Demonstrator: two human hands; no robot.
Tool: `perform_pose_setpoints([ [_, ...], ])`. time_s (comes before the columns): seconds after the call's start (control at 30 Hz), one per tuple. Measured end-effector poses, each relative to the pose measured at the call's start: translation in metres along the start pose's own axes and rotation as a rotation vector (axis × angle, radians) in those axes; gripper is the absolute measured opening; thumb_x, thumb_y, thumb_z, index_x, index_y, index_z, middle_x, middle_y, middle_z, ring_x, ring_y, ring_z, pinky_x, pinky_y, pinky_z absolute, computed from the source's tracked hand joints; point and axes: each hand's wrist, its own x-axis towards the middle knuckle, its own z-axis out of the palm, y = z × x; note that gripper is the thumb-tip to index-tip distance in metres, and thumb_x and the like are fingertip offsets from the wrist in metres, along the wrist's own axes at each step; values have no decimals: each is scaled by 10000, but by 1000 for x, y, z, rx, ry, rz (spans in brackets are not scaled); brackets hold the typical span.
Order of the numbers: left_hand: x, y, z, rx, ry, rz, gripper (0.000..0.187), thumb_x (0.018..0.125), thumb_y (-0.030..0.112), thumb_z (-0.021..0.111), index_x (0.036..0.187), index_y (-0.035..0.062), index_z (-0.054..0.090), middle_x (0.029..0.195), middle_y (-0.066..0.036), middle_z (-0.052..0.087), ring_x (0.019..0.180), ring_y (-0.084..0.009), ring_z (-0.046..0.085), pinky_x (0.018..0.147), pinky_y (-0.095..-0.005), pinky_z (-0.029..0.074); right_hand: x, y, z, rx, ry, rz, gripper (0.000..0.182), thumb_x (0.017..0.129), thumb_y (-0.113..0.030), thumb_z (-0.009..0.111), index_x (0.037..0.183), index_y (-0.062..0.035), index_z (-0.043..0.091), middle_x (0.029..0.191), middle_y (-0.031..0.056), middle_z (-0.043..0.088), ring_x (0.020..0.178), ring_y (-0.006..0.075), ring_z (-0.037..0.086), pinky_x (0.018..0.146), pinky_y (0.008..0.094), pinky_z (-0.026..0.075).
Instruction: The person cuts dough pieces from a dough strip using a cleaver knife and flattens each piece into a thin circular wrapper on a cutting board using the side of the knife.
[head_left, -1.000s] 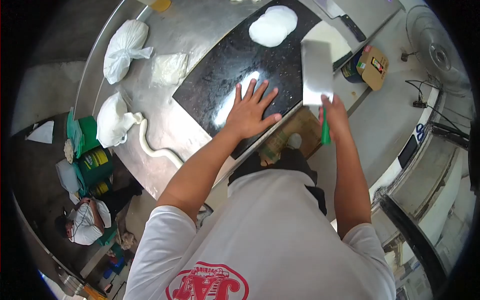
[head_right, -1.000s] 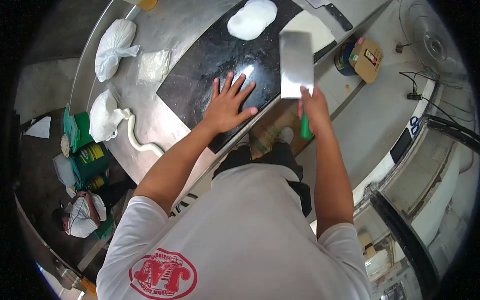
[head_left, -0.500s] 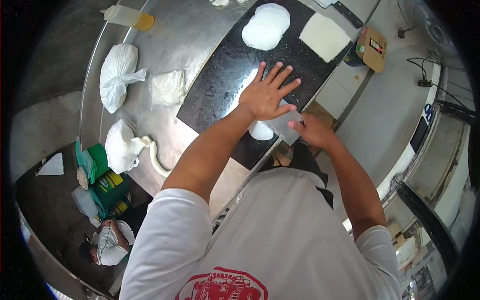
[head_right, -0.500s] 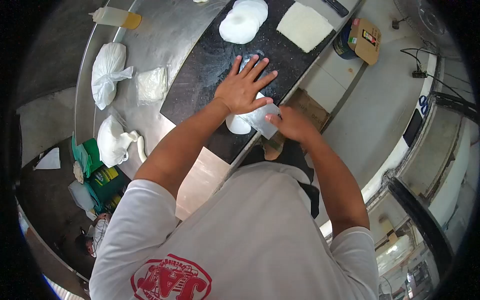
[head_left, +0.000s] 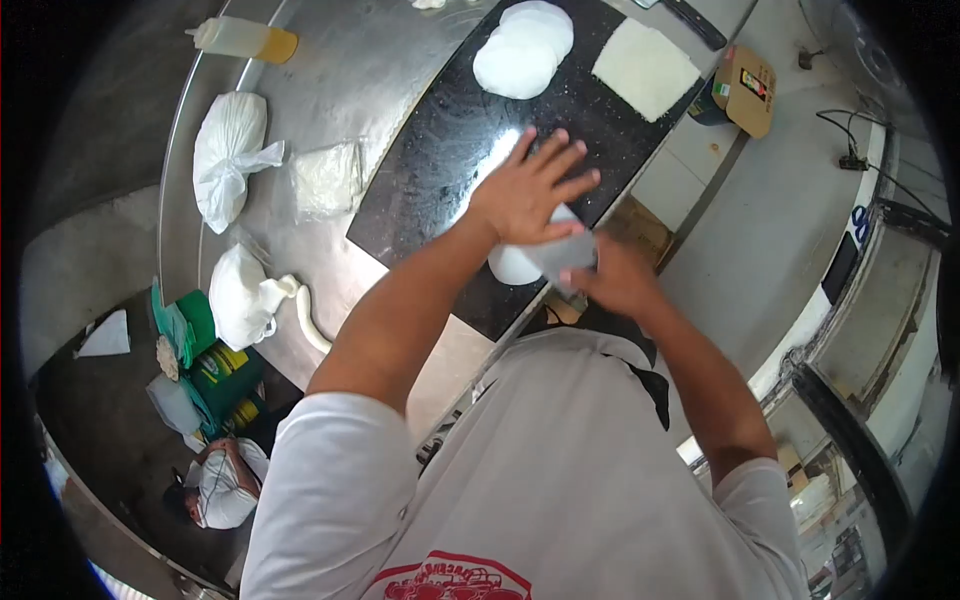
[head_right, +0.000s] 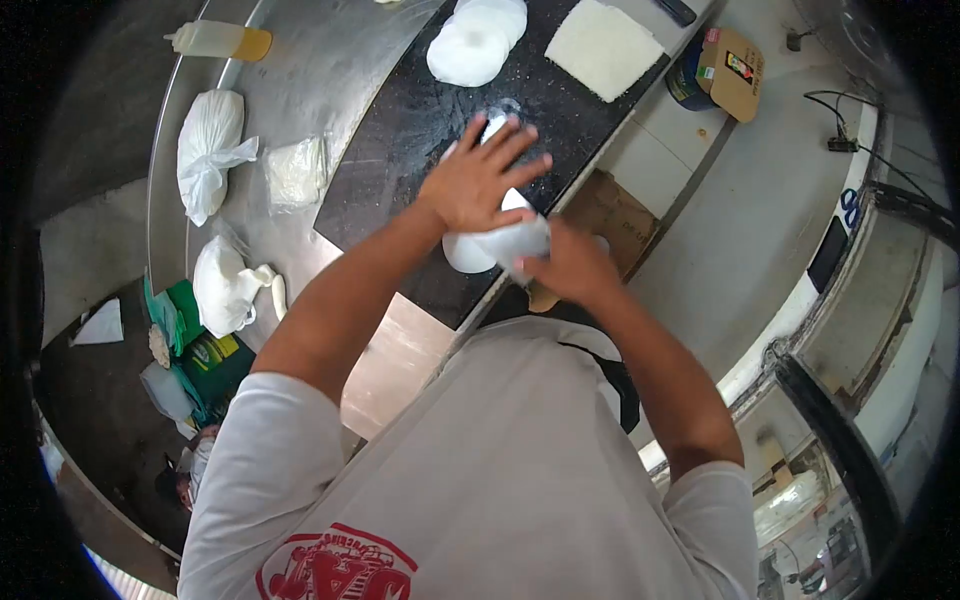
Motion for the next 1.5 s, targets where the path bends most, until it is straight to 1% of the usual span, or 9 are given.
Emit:
perform_pose_setpoints([
  [0.1,-42,55,7,-168,-98,79,711,906,700,538,1437,228,577,1574,-99,447,1522,-343,299,1216,-680,144,-53,22,44,86,-40,-48,835,769,-435,838,1342,62,490,1010,277,723,1008,446,698,873,518,546],
  [0.2,-24,51,18,-187,-87,133,696,902,699,543,1410,227,601,1531,-77,498,1511,-324,330,1210,-684,152,-51,5,28,30,-52,253,817,774,-439,830,1324,65,498,1012,284,720,1015,444,698,877,521,543],
  [0.47,16,-1,1,26,33,12,690,951,682,454,1464,232,556,1554,-92,470,1504,-362,312,1207,-675,166,-11,-9,-6,-80,154,-17,675,751,-383,869,1179,45,573,1000,277,699,960,443,706,834,494,548],
  [0.63,-16,68,16,-178,-92,85,688,903,682,559,1427,238,590,1523,-93,505,1461,-347,394,1187,-654,230,-52,18,25,14,-62,224,716,767,-428,847,1238,18,545,1037,287,712,993,466,697,886,524,546],
  [0.73,7,37,2,-42,-12,14,657,908,668,562,1397,231,616,1497,-89,528,1450,-340,407,1182,-646,239,-29,-2,-11,-91,-22,226,716,763,-440,853,1219,16,542,1048,276,716,1015,465,694,889,518,550],
  [1.0,-16,34,6,-29,-63,2,722,911,693,527,1484,254,524,1593,-125,412,1524,-375,290,1200,-695,172,-28,24,8,51,-62,-108,792,795,-426,830,1350,27,492,1153,309,677,1095,469,666,907,531,539],
  [1.1,-21,73,22,-157,-80,17,728,892,713,545,1467,268,548,1578,-64,449,1524,-350,297,1210,-683,160,-56,46,29,-49,-13,56,837,805,-426,818,1417,15,456,1206,316,655,1117,466,657,930,535,528],
  [1.4,32,8,-3,26,79,-134,704,924,664,551,1480,232,533,1566,-144,442,1471,-382,360,1190,-658,213,14,-16,-70,-239,-57,-17,665,767,-406,833,1221,9,581,1132,306,680,1067,453,674,906,524,536],
  [1.5,0,38,8,-57,-23,-121,741,919,691,533,1512,249,491,1607,-138,396,1526,-401,272,1214,-660,170,-19,27,-17,160,-129,-146,682,802,-383,817,1276,38,566,1158,313,674,1130,444,655,929,518,524],
])
